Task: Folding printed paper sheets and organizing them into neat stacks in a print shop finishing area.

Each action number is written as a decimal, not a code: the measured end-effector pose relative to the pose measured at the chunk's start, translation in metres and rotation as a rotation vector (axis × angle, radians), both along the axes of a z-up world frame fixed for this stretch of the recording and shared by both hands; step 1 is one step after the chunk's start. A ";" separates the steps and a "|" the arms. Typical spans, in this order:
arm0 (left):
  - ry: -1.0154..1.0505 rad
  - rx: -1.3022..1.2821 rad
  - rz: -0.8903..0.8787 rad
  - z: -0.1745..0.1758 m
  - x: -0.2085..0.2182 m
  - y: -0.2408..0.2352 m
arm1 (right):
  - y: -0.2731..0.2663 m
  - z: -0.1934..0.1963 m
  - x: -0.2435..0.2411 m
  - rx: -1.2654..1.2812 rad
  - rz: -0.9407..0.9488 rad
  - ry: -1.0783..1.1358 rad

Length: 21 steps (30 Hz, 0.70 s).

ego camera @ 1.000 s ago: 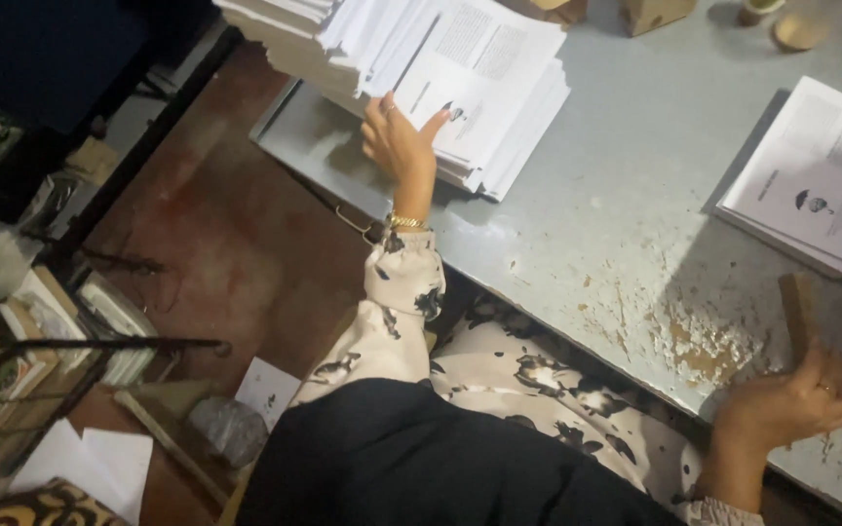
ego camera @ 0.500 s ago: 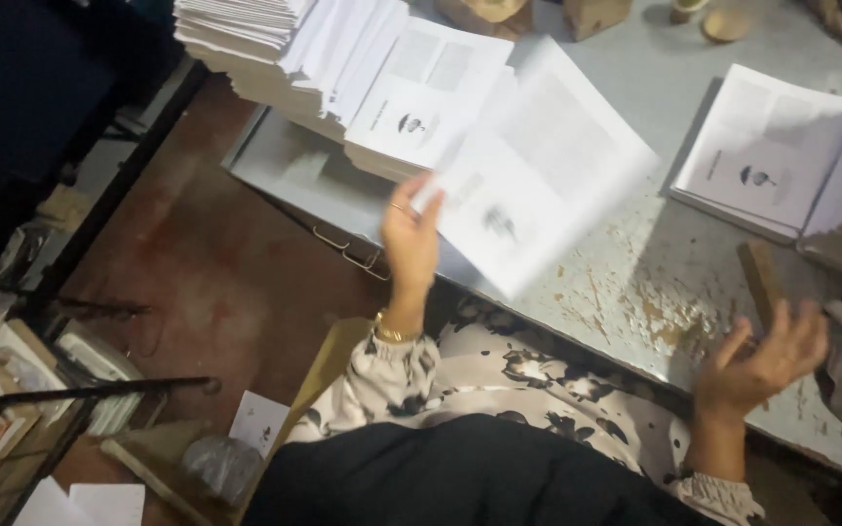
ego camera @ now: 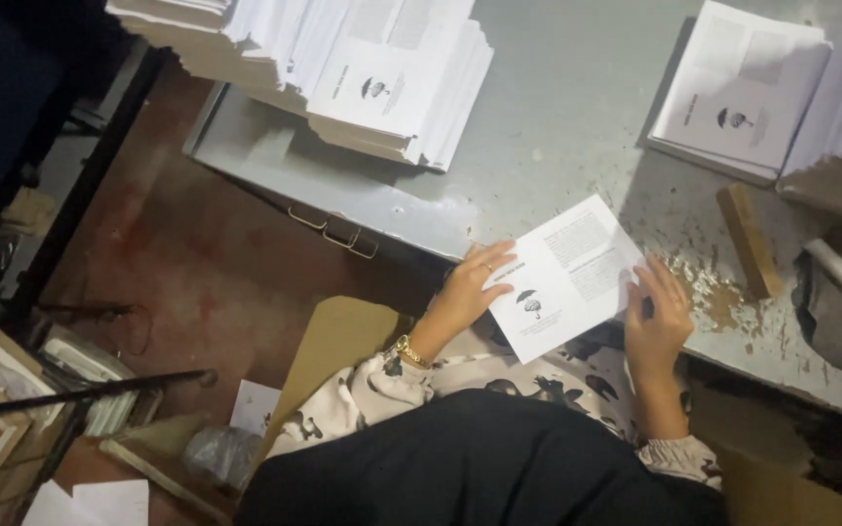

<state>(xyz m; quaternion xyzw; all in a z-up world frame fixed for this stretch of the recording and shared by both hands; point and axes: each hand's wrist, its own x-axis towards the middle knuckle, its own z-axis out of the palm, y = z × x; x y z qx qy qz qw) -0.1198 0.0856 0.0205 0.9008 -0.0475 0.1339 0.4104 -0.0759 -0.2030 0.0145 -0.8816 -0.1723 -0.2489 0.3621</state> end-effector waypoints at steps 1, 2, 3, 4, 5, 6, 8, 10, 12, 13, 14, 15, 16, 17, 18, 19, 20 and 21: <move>0.058 0.029 -0.081 0.009 -0.002 0.001 | -0.001 -0.006 0.000 0.003 -0.019 -0.014; 0.116 0.057 -0.162 0.019 -0.004 0.002 | -0.003 -0.012 0.001 0.007 -0.038 -0.028; 0.117 0.063 -0.163 0.026 -0.005 0.003 | 0.000 -0.006 0.000 0.013 -0.040 -0.027; 0.172 0.069 -0.203 0.033 -0.006 0.004 | 0.003 0.001 -0.001 0.056 -0.026 -0.012; 0.228 0.073 -0.250 0.040 -0.007 0.003 | 0.003 0.008 -0.004 0.097 -0.018 0.004; 0.231 0.077 -0.257 0.038 -0.004 0.008 | 0.006 0.016 -0.006 0.100 -0.026 0.006; 0.335 0.108 -0.324 0.031 -0.001 0.012 | 0.009 0.033 -0.011 0.316 -0.018 0.124; 0.353 0.102 -0.361 0.047 -0.001 0.013 | 0.018 0.049 -0.016 0.422 -0.022 0.159; 0.374 0.101 -0.396 0.058 0.000 0.016 | 0.025 0.055 -0.018 0.534 -0.022 0.196; 0.377 0.095 -0.416 0.061 0.000 0.017 | 0.027 0.053 -0.019 0.718 -0.011 0.337; 0.380 0.089 -0.437 0.064 0.001 0.018 | 0.029 0.052 -0.020 0.900 0.003 0.480; 0.375 0.095 -0.440 0.063 0.000 0.018 | 0.036 0.056 -0.022 0.904 0.002 0.473; 0.373 0.073 -0.439 0.063 -0.001 0.018 | 0.043 0.059 -0.024 0.999 0.016 0.576; 0.371 0.054 -0.440 0.064 0.000 0.019 | 0.050 0.064 -0.025 1.095 0.031 0.678; 0.365 0.062 -0.445 0.062 0.001 0.020 | 0.057 0.075 -0.031 1.101 0.031 0.669; 0.384 0.077 -0.459 0.061 0.000 0.020 | 0.063 0.087 -0.039 0.910 -0.018 0.867; 0.403 0.091 -0.473 0.059 0.000 0.020 | 0.069 0.099 -0.047 0.709 -0.069 1.057; 0.400 0.097 -0.478 0.060 0.000 0.021 | 0.074 0.113 -0.045 0.715 -0.070 1.052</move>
